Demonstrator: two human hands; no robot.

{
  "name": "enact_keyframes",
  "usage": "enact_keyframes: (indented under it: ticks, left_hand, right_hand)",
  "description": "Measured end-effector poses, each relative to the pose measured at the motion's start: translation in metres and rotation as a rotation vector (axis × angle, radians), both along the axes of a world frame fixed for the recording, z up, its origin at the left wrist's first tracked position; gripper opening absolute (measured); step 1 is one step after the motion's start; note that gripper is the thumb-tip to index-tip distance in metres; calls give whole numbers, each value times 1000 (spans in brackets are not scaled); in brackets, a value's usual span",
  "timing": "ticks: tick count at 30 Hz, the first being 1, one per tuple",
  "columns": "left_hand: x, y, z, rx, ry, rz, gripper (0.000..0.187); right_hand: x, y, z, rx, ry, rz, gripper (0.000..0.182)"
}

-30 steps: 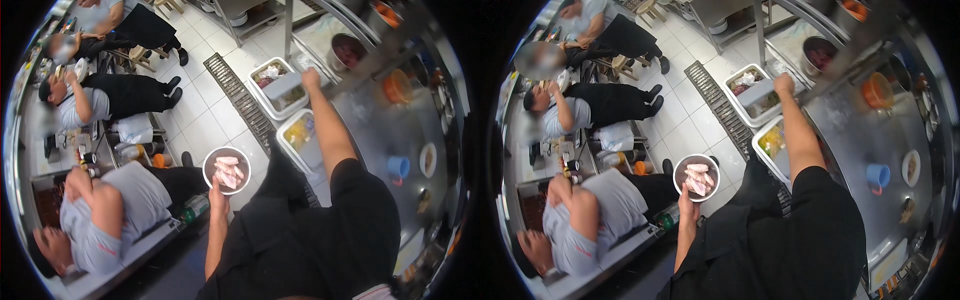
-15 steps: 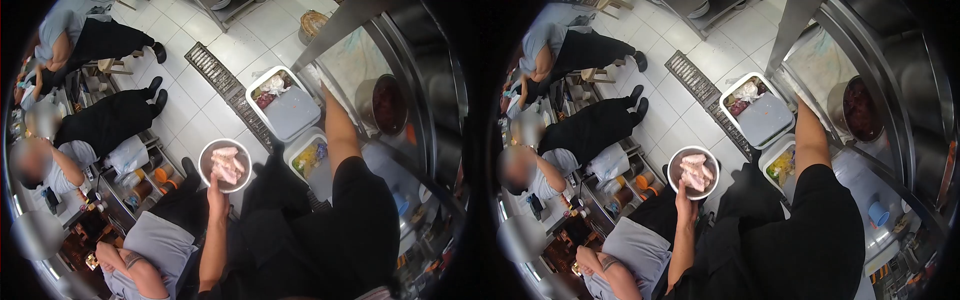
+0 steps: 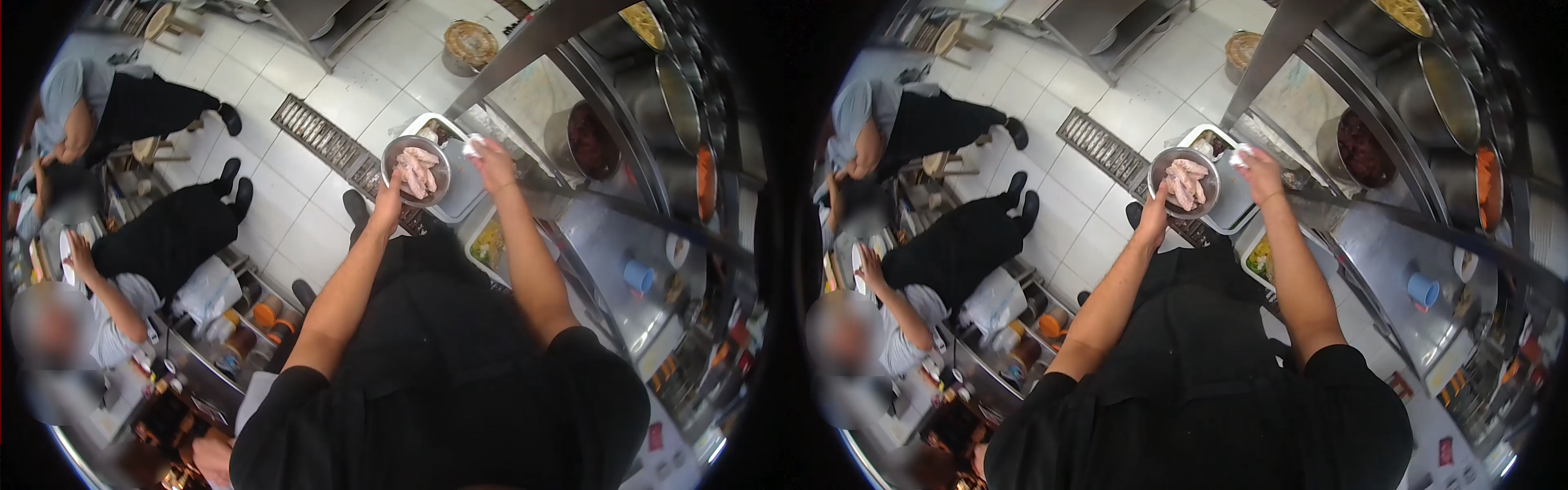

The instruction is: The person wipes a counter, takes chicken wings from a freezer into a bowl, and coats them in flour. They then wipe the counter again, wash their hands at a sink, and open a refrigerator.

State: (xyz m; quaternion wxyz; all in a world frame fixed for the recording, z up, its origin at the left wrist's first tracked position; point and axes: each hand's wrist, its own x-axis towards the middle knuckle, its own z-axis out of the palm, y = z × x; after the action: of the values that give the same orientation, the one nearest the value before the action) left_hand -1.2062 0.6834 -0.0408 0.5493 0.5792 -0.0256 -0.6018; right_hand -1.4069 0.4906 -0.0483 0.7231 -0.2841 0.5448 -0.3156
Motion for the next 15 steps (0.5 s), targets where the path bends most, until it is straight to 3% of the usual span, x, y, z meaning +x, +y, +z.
enact_keyframes:
  ticks: [3, 5, 8, 12, 15]
  left_hand:
    - [29, -22, 14, -107, 64, -78, 64]
    - [52, -27, 33, -100, 76, -150, 65]
    - [86, -34, 40, -217, -12, -148, 65]
    - [143, -36, 80, -249, 31, -160, 66]
    - [178, -33, 95, -294, 3, -154, 66]
  right_hand:
    - [68, 36, 74, -235, 309, 227, 30]
    - [103, 55, 93, -502, 511, 457, 33]
    - [153, 62, 116, -737, 699, 609, 44]
    - [211, 66, 166, -823, 704, 576, 50]
    - [239, 53, 154, -945, 707, 679, 55]
